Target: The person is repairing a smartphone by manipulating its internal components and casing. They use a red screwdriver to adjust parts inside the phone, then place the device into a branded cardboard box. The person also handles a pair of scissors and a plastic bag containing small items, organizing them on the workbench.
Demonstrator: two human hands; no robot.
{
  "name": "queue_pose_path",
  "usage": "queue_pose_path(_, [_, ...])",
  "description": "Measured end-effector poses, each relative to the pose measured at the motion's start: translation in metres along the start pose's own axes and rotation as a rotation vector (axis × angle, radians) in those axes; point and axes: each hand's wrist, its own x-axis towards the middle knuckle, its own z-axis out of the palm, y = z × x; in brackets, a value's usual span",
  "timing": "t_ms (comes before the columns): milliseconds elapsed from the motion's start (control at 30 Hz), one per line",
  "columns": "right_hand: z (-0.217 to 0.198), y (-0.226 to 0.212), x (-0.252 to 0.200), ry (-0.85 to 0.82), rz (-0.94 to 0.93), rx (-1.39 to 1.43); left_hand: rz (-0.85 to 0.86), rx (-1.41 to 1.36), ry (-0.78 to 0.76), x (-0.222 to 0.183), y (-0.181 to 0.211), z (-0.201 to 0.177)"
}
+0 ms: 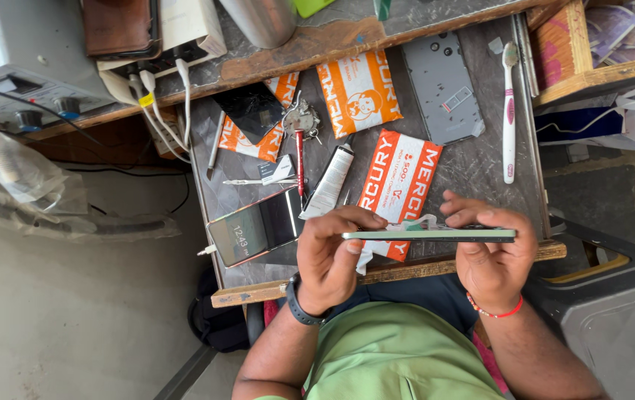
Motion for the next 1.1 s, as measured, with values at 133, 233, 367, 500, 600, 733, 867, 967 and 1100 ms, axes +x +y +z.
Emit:
queue_pose_path(133, [0.001, -0.010, -0.002, -0.059, 0.038, -0.050, -0.047, 0.080, -0.021, 0.010, 0.012, -0.003])
queue_pose_path(233, [0.003, -0.014, -0.003, -0.084, 0.061, -0.154, 0.059, 0.403, -0.076, 0.020, 0.018, -0.006])
queue_pose_path(367, [0.003, -0.016, -0.001, -0.134, 0.079, -0.021, 0.024, 0.325, -0.039, 0.019, 0.018, -0.004])
queue_pose_path(500, [0.004, -0.017, 0.001, -0.144, 0.043, -0.069, 0.034, 0.397, -0.030, 0.022, 0.021, -0.003])
queue_pose_path(600, [0.005, -0.016, 0.004, -0.140, 0.061, -0.072, 0.057, 0.609, -0.040, 0.026, 0.030, 0.001])
queue_pose_path(733, [0.011, -0.014, 0.002, -0.116, 0.081, -0.019, 0.052, 0.741, 0.005, 0.025, 0.027, 0.013])
queue_pose_path(867, [0.009, -0.014, 0.005, -0.131, 0.074, -0.051, 0.085, 0.791, 0.045, 0.024, 0.021, 0.019])
queue_pose_path(967, [0.006, -0.016, 0.007, -0.149, 0.073, -0.124, 0.100, 0.865, -0.014, 0.026, 0.023, 0.020])
queue_pose_path(1100, [0.006, -0.019, 0.012, -0.172, 0.034, -0.182, 0.141, 0.923, -0.047, 0.025, 0.024, 0.027])
